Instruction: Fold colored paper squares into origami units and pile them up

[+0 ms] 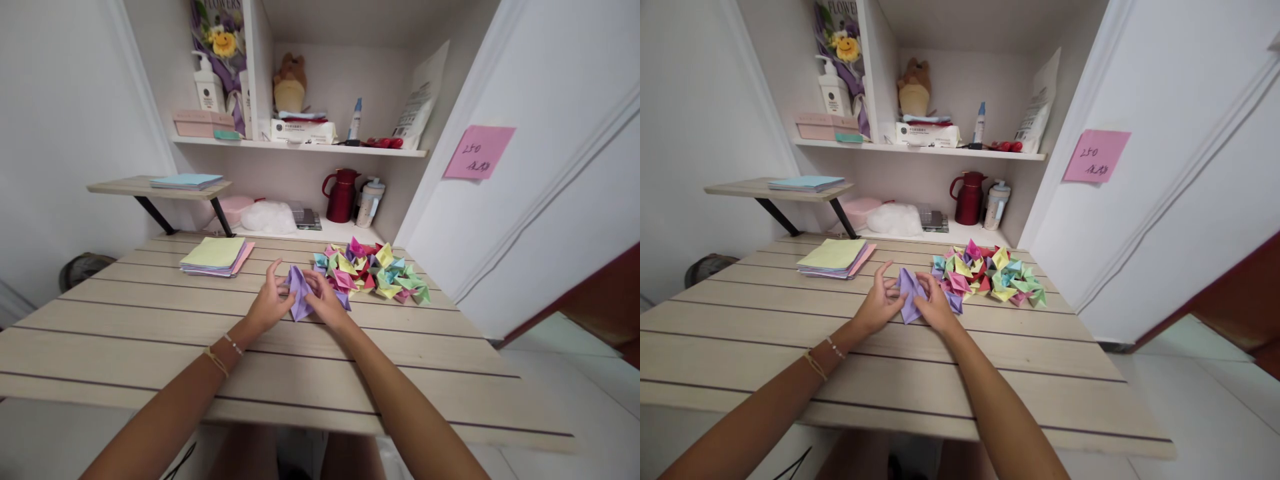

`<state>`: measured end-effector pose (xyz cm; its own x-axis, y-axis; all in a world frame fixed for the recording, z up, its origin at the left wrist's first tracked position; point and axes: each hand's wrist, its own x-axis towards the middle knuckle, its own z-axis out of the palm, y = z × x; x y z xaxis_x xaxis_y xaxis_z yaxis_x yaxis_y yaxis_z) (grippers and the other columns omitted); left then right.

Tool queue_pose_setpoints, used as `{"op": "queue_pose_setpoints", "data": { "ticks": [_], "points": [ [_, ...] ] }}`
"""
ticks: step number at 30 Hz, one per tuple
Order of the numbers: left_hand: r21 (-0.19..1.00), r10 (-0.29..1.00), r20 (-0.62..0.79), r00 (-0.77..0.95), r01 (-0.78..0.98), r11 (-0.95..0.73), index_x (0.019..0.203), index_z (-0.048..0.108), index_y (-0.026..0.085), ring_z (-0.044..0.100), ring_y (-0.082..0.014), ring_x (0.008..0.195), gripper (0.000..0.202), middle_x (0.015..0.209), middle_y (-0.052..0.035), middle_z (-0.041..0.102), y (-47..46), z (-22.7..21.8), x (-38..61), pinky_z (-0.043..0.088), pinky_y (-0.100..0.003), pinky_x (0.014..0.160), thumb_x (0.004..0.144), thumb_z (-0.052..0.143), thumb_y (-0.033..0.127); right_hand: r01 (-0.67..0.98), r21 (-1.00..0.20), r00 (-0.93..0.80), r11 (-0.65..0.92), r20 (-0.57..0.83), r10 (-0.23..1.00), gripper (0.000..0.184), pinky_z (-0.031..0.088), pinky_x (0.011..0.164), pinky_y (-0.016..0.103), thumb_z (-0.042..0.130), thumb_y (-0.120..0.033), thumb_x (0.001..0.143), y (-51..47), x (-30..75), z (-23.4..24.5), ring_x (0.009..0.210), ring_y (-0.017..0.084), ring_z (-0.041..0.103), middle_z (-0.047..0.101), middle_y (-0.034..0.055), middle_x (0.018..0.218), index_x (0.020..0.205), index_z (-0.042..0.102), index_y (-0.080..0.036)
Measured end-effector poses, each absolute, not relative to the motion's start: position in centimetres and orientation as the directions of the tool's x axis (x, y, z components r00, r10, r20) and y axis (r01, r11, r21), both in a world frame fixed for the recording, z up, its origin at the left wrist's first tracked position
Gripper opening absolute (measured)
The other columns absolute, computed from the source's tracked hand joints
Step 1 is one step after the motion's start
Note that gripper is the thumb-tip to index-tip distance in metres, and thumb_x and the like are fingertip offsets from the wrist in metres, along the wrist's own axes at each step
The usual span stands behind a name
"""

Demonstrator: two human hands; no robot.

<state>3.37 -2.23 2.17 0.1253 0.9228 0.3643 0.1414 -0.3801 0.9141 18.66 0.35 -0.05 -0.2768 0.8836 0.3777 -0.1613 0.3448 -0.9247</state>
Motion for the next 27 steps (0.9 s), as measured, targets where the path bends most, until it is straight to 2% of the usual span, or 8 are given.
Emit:
{"op": "queue_pose_setpoints", "data": {
  "ticks": [2, 4, 7, 9, 14, 19, 22, 27],
  "points": [
    [0.89, 0.914, 0.386, 0.125, 0.211, -0.404, 0.137, 0.017, 0.022, 0.064, -0.0162, 0.08, 0.078, 0.107, -0.0121, 0.06, -2.2, 2.0, 3.5, 0.05, -0.027, 0.067, 0.072, 0.06, 0.02, -0.075, -0.915, -0.263, 0.395, 0.401, 0.878, 0.059, 0.029, 0.105, 0.039, 0.052, -0.009, 0.064, 0.1, 18.4, -0.1, 0.123, 0.019, 0.041, 0.047, 0.0059, 0.13, 0.121, 0.044, -0.024],
    [0.852, 0.908, 0.404, 0.114, 0.315, -0.419, 0.135, 0.028, 0.02, 0.064, -0.0181, 0.079, 0.07, 0.097, -0.0091, 0.064, -2.1, 1.8, 3.6, 0.049, -0.029, 0.069, 0.072, 0.059, 0.018, 0.031, -0.905, -0.253, 0.424, 0.403, 0.879, 0.064, 0.023, 0.108, 0.041, 0.053, -0.009, 0.065, -0.3, 18.2, -0.1, 0.127, 0.021, 0.036, 0.043, 0.0052, 0.135, 0.126, 0.042, -0.024],
    [0.782, 0.888, 0.442, 0.123, 0.433, -0.449, 0.118, 0.052, 0.02, 0.063, -0.0206, 0.081, 0.051, 0.094, -0.0075, 0.067, -2.0, 1.6, 3.6, 0.048, -0.033, 0.078, 0.069, 0.055, 0.01, 0.107, -0.895, -0.249, 0.434, 0.398, 0.883, 0.068, 0.018, 0.11, 0.042, 0.053, -0.011, 0.067, -0.9, 17.7, 0.0, 0.131, 0.021, 0.03, 0.039, 0.0033, 0.138, 0.132, 0.039, -0.025],
    [0.758, 0.872, 0.464, 0.156, 0.44, -0.482, 0.107, 0.061, 0.022, 0.062, -0.022, 0.088, 0.047, 0.099, -0.0061, 0.067, -2.0, 1.6, 3.7, 0.044, -0.035, 0.086, 0.065, 0.052, 0.004, 0.125, -0.888, -0.239, 0.443, 0.406, 0.882, 0.07, 0.017, 0.11, 0.041, 0.051, -0.011, 0.067, -1.1, 17.3, -0.1, 0.132, 0.021, 0.027, 0.038, 0.0031, 0.139, 0.134, 0.036, -0.024],
    [0.788, 0.871, 0.475, 0.127, 0.379, -0.485, 0.101, 0.066, 0.024, 0.06, -0.0222, 0.095, 0.045, 0.099, -0.003, 0.068, -2.0, 1.8, 3.8, 0.04, -0.037, 0.094, 0.065, 0.048, 0.003, 0.12, -0.904, -0.147, 0.411, 0.394, 0.907, 0.062, 0.031, 0.104, 0.042, 0.049, -0.011, 0.068, -0.9, 17.1, -0.4, 0.123, 0.023, 0.041, 0.053, 0.0058, 0.125, 0.129, 0.045, -0.022],
    [0.914, 0.926, 0.376, 0.035, 0.15, -0.376, 0.088, 0.069, 0.018, 0.063, -0.0206, 0.085, 0.036, 0.09, -0.0048, 0.07, -1.4, 1.9, 3.5, 0.048, -0.034, 0.081, 0.062, 0.048, 0.005, -0.095, -0.946, -0.144, 0.31, 0.321, 0.936, 0.043, 0.051, 0.076, 0.039, 0.055, -0.017, 0.069, 0.1, 18.5, -0.1, 0.091, 0.024, 0.063, 0.068, 0.0064, 0.098, 0.112, 0.06, -0.022],
    [0.957, 0.956, 0.291, -0.014, 0.013, -0.291, 0.079, 0.069, 0.014, 0.064, -0.0192, 0.076, 0.027, 0.083, -0.0062, 0.07, -1.0, 2.1, 3.3, 0.049, -0.032, 0.075, 0.06, 0.052, 0.007, -0.142, -0.956, -0.219, 0.258, 0.285, 0.933, 0.037, 0.052, 0.065, 0.033, 0.064, -0.023, 0.065, 0.4, 19.6, 0.6, 0.075, 0.021, 0.066, 0.07, 0.0066, 0.087, 0.102, 0.064, -0.019],
    [0.963, 0.962, 0.265, -0.068, -0.038, -0.268, 0.077, 0.066, 0.014, 0.064, -0.0185, 0.072, 0.024, 0.076, -0.0054, 0.07, -0.8, 2.1, 3.0, 0.05, -0.028, 0.066, 0.056, 0.055, 0.007, -0.191, -0.967, -0.348, 0.168, 0.227, 0.91, 0.042, 0.052, 0.055, 0.028, 0.071, -0.022, 0.058, 0.0, 20.2, 1.9, 0.059, 0.015, 0.063, 0.069, 0.0034, 0.079, 0.1, 0.065, -0.019]
  ]
}}
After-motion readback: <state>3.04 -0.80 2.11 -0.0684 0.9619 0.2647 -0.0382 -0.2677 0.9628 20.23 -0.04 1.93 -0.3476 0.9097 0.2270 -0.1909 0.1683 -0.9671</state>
